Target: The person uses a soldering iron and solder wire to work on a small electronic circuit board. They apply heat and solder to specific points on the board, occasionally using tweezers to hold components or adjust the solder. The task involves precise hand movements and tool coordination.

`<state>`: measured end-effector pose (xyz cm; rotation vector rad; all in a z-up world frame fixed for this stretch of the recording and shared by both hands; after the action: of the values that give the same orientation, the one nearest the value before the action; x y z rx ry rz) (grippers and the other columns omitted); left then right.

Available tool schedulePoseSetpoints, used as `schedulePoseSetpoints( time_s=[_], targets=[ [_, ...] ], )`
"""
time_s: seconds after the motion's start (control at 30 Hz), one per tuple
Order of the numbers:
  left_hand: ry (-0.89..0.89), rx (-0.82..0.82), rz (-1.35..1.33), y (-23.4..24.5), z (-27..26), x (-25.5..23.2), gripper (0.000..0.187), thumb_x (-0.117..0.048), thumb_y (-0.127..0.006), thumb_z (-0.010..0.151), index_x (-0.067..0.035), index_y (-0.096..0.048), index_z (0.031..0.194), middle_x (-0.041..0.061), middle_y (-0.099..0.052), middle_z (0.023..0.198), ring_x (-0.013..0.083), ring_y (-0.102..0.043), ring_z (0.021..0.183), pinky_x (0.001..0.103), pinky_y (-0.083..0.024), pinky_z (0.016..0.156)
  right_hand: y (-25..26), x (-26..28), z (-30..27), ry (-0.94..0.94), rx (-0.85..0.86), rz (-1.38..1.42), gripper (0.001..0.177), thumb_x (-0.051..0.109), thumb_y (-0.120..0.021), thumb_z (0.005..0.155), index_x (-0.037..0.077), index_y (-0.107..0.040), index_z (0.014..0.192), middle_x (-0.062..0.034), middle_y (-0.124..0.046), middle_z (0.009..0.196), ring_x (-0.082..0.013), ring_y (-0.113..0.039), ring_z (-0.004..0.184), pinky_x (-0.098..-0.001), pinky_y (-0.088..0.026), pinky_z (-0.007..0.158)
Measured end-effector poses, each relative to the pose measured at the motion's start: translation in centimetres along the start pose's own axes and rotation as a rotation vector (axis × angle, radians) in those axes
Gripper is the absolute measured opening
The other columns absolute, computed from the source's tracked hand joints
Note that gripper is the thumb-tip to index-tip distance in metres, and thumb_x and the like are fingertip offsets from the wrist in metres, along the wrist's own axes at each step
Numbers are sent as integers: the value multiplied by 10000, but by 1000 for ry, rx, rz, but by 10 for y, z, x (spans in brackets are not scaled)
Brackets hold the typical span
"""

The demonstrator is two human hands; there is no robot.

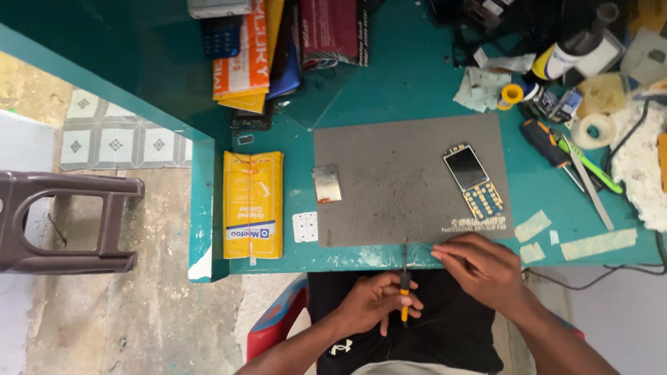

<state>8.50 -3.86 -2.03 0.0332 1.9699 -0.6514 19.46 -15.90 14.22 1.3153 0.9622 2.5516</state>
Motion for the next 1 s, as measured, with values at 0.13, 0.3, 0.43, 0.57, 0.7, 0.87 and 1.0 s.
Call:
schedulePoseSetpoints(
  time_s=[0.13,0.3,0.43,0.57,0.7,0.87,1.0],
  targets=[
    [15,-10,-1,0,0,1,340,-129,-567,1067,42,-521,1358,173,-747,1167,221,-763,1045,213,-561,490,1,4,2,38,-14,4,147,37,-823,816,15,-757,946,-80,-730,838,-102,-679,624,-242,-493,505],
    [-2,-12,21,2,-2,1,345,-122,-566,1071,48,-521,1367,178,-744,1188,233,-761,1052,215,-565,497,-2,3,0,61,26,-14,150,28,-826,824,7,-756,956,-89,-730,845,-118,-695,647,-246,-514,518],
    [43,-1,-35,0,1,7,371,-148,-557,1061,30,-496,1381,166,-736,1217,220,-756,1062,213,-564,489,-1,3,0,64,22,5,130,15,-826,849,4,-759,961,-103,-721,859,-130,-688,661,-249,-514,537],
    [-5,7,10,-2,1,8,378,-162,-559,1060,21,-495,1385,165,-737,1222,222,-761,1067,215,-572,491,-2,0,-7,54,26,-52,128,7,-847,870,2,-767,970,-112,-715,858,-149,-671,682,-270,-502,570],
    [-63,9,92,-1,-1,0,366,-157,-565,1076,20,-520,1394,164,-756,1205,219,-768,1034,212,-568,501,-5,-2,-5,58,51,-37,146,-4,-873,868,-10,-773,974,-124,-719,857,-140,-651,642,-271,-464,537],
    [-94,13,109,-3,-1,-4,421,-150,-553,1075,-20,-501,1472,121,-757,1200,172,-768,1018,202,-564,508,-9,-1,-5,54,70,-20,154,-10,-877,873,-13,-771,985,-122,-721,873,-146,-671,669,-260,-472,534],
    [-83,-4,156,-2,-1,-6,449,-147,-556,1069,-49,-493,1503,95,-761,1190,150,-775,1008,199,-572,513,-9,2,-6,83,66,-21,150,-14,-872,898,-6,-766,1004,-121,-722,909,-163,-700,732,-245,-506,548]
  ],
)
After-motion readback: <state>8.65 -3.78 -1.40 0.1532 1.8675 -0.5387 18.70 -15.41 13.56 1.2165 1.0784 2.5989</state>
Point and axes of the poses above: each hand's wrist, its own z-axis towards the middle knuckle, its own y-axis out of the back of the hand, x = y × z, the point moved 10 cm from there along z, towards the middle knuckle
